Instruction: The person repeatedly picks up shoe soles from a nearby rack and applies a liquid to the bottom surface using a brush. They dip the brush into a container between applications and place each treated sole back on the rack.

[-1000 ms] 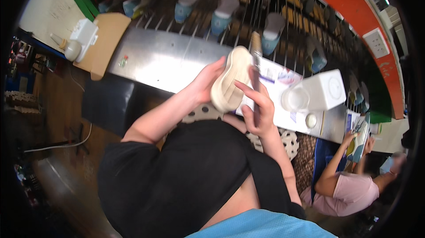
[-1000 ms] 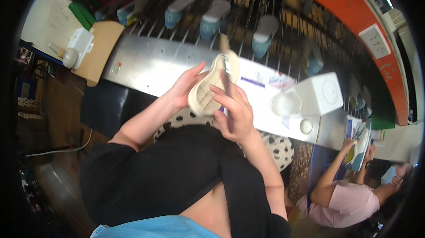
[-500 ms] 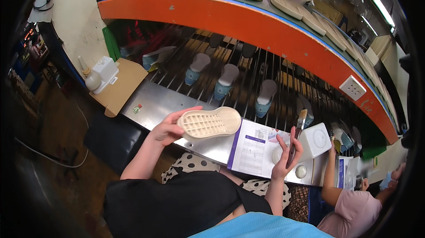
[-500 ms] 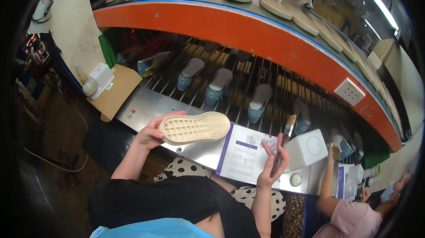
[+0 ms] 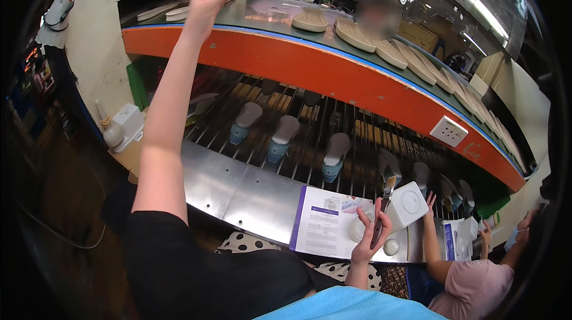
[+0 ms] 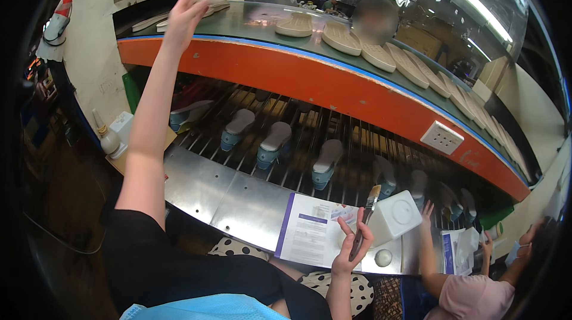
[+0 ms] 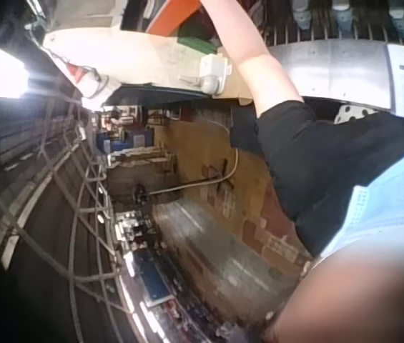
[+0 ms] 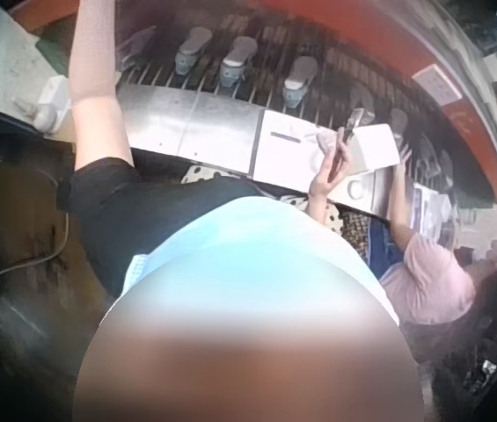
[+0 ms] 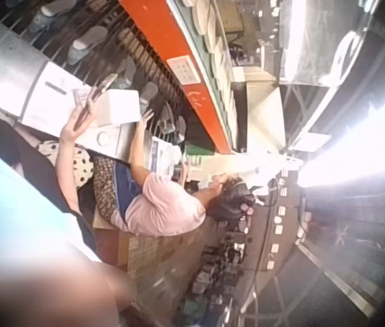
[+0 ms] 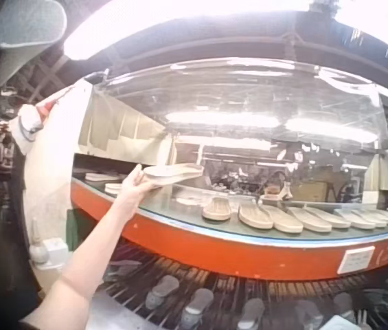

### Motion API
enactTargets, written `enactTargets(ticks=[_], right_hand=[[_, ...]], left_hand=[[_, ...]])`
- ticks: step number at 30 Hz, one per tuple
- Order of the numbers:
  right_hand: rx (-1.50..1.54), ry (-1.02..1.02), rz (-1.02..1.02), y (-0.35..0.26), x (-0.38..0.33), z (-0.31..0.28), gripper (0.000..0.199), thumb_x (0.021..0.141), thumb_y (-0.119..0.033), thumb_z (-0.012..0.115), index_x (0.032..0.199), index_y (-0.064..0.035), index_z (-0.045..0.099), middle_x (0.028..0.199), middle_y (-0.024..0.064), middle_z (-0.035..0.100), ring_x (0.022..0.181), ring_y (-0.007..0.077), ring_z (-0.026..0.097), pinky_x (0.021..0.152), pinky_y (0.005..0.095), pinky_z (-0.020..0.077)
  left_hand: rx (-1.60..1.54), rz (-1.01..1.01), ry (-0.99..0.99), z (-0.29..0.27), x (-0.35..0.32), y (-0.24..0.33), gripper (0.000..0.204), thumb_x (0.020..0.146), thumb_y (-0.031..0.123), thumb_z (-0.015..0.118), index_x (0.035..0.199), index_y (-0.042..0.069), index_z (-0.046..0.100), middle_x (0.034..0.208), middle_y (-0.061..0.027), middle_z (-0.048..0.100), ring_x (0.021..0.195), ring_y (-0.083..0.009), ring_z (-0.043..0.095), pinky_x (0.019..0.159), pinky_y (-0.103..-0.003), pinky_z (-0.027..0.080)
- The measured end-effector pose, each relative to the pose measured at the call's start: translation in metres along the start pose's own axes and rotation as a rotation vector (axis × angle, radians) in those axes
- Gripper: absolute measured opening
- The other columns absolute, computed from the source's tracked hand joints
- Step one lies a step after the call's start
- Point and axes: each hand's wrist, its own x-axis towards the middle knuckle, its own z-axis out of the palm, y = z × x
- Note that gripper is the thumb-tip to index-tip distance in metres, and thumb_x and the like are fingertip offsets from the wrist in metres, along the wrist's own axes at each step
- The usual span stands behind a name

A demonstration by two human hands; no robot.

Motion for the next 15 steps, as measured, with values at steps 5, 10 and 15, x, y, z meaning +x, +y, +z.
enactTargets(ticks=[5, 10, 15], right_hand=[[-0.035, 0.036, 0.02, -0.005, -0.006, -0.006, 0.03, 0.104, -0.009, 0.04, 0.132, 0.0013, 0.04, 0.151, 0.0357, 0.036, 0.141, 0.0401, 0.042, 0.101, 0.0468, 0.0542], [-0.019, 0.006, 0.09, -0.004, -0.008, -0.011, 0.028, 0.103, -0.005, 0.039, 0.129, 0.0039, 0.044, 0.142, 0.0342, 0.046, 0.139, 0.0383, 0.045, 0.101, 0.0486, 0.0548], [-0.133, -0.039, 0.173, -0.009, -0.009, -0.024, 0.034, 0.104, -0.013, 0.044, 0.133, 0.0046, 0.05, 0.143, 0.0271, 0.051, 0.117, 0.0329, 0.066, 0.09, 0.0367, 0.0545]], left_hand=[[0.768, -0.188, -0.459, 0.073, 0.046, -0.083, 0.093, 0.084, 0.057, 0.073, 0.153, 0.004, 0.039, 0.152, -0.0201, 0.047, 0.141, -0.0314, 0.045, 0.117, -0.041, 0.034], [1.174, 0.011, -0.733, 0.115, 0.03, -0.099, 0.045, 0.085, 0.04, 0.074, 0.111, 0.004, 0.074, 0.112, -0.0209, 0.071, 0.113, -0.0356, 0.065, 0.1, -0.041, 0.048], [0.988, 0.168, -0.651, 0.103, 0.011, -0.069, 0.026, 0.091, 0.025, 0.071, 0.094, -0.001, 0.07, 0.116, -0.0178, 0.071, 0.135, -0.0307, 0.053, 0.105, -0.041, 0.044]])
